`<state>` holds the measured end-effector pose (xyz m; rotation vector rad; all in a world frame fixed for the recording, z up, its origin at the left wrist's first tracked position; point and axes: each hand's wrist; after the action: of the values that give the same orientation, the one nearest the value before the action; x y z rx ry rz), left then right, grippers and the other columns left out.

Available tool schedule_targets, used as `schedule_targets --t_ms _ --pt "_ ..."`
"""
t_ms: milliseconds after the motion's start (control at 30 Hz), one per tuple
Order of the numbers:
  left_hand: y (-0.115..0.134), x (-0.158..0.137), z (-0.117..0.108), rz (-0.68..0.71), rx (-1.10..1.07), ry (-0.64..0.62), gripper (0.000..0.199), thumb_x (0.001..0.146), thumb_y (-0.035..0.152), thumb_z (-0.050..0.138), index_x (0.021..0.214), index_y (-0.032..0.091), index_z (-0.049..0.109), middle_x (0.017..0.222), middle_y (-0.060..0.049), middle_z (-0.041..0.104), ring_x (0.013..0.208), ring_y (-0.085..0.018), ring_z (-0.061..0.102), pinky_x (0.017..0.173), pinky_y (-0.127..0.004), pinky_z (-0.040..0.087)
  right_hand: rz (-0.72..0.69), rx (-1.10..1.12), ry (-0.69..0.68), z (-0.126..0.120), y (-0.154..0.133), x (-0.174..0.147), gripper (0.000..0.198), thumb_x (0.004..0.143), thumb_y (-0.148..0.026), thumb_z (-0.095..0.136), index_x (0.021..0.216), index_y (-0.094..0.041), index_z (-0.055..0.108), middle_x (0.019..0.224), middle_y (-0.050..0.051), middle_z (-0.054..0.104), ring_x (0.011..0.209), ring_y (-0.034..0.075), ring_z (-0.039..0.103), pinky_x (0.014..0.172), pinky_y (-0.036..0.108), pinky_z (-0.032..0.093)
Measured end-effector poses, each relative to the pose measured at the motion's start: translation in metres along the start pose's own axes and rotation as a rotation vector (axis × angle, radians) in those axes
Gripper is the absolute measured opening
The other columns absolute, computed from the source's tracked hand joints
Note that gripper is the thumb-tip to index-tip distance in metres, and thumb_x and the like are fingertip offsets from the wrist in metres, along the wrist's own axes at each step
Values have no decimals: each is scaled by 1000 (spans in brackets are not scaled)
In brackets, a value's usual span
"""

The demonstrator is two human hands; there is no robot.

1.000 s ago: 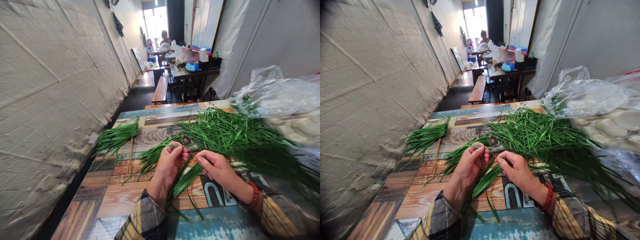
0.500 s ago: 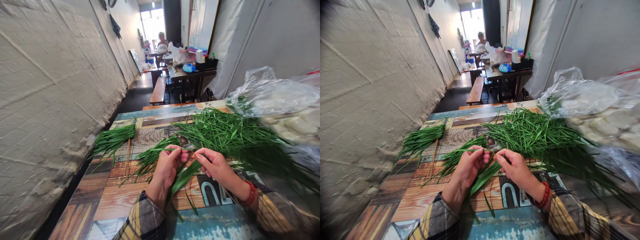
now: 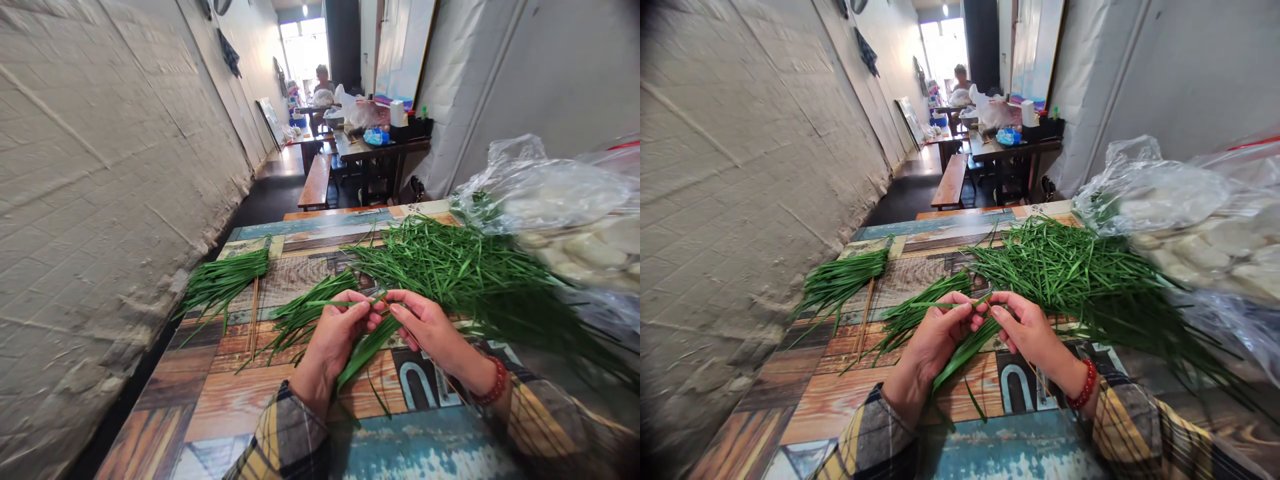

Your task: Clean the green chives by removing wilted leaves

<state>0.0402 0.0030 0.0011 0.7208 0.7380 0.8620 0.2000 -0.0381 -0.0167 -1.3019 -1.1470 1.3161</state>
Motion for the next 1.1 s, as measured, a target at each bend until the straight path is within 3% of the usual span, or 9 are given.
schedule_targets --t_ms 300,467,667,767,933,1100 --pt "0 2 0 1 45 44 27 66 27 77 81 12 61 79 -5 70 62 -10 62 62 -21 49 -4 72 59 -3 4 -1 38 82 -45 59 107 -17 61 59 -5 53 41 6 40 36 17 29" --pt "3 8 -7 305 109 316 26 71 33 71 89 15 65 88 -4 68 75 -10 61 71 -22 47 13 37 68 -4 3 -2 37 80 -45 60 105 -18 63 56 -6 49 40 6 41 33 17 28" --pt "3 5 -7 544 614 438 15 78 29 62 84 17 68 83 -3 66 78 -13 58 72 -22 44 0 -65 30 0 -1 -6 35 80 -46 59 102 -19 66 55 -5 47 41 8 41 33 17 30" --pt "2 4 -6 551 780 361 13 78 25 61 83 17 69 81 -3 66 74 -13 57 68 -21 42 -7 -79 42 -1 -1 -6 35 80 -45 58 102 -19 65 55 -4 47 42 8 41 33 17 31" --pt "-4 4 -3 287 747 55 18 79 30 61 79 14 68 67 -1 62 61 -11 51 59 -21 37 -5 -102 31 -2 3 -6 36 83 -44 55 105 -18 64 53 -4 48 40 8 39 34 18 31" --pt "-1 0 3 249 664 84 16 74 29 65 70 13 64 57 3 51 53 -8 40 54 -20 31 -4 -132 22 -3 4 -5 37 84 -43 54 109 -17 63 51 -5 47 38 7 38 34 18 31"
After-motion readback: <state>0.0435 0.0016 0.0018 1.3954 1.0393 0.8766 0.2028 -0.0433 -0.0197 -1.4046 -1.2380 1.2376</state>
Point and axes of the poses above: each hand's wrist, its own x-axis towards the middle knuckle, its own z-axis out of the palm, y = z × x
